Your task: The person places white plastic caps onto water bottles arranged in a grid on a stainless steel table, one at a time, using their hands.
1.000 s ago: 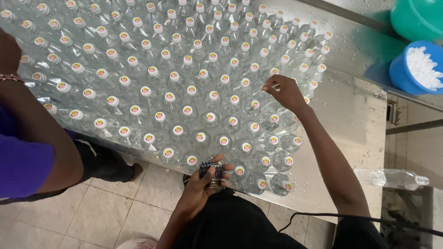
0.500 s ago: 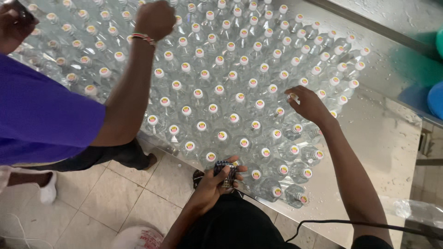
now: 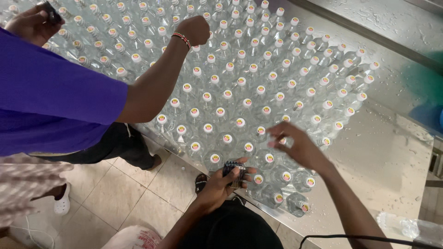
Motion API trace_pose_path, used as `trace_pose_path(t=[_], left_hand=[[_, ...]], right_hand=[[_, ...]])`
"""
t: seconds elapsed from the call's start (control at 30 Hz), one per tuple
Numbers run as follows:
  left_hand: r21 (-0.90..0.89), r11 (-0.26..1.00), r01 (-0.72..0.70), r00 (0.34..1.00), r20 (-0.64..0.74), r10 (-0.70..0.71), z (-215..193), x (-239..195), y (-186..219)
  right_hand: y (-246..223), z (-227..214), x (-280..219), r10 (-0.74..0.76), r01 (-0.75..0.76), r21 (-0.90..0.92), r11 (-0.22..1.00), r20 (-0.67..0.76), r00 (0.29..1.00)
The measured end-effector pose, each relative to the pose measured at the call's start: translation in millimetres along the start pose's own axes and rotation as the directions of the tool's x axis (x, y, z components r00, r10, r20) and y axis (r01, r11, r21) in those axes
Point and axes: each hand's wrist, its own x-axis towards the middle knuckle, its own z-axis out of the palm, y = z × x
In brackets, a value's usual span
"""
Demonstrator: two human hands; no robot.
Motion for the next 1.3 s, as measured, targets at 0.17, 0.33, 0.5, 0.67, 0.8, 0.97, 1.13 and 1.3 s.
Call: trace_pose_path(t=[0.17,0.33,0.5,0.67,0.8,0.97,1.13,1.3], left_hand=[[0.056,0.996,0.070,0.996,0.050,-0.073,19,2,-6],[0.079,0.996,0.041,0.987,0.152,-0.053,32,1,-17],[0.229,0.958,0.173,0.978,0.077,-0.195,57,-5,-18],[0.191,0.955,0.229,0.973,-0.015,-0.230,46,6,-45],[0.150,0.981,0.120,0.988,0.077,-0.132,59,7,-40],[0.059,0.990,0.132,0.991,-0.016,-0.131,49,8,-47],[0.038,0.987,0.159,0.983,-0.104,-0.154,46,-2,-38],[0.008,0.992,0.123,0.980,-0.159,-0.120,42,-8,-34]], right_hand=[[-14,36,-41,-0.368,0.352,0.112,0.929,0.199,0.908],[4,40,-59,-0.326,0.312,0.155,0.937,0.077,0.942],[27,46,-80,-0.381,0.377,0.079,0.923,0.036,0.924],[27,31,-90,-0.242,0.236,0.162,0.958,0.014,0.970],[11,6,-90,-0.189,0.191,0.250,0.949,-0.030,0.982],[72,-46,-39,-0.031,0.054,0.091,0.994,-0.239,0.970],[150,-82,24,-0.160,0.189,0.005,0.982,-0.514,0.843],[192,-81,47,-0.259,0.210,-0.157,0.965,-0.451,0.854]])
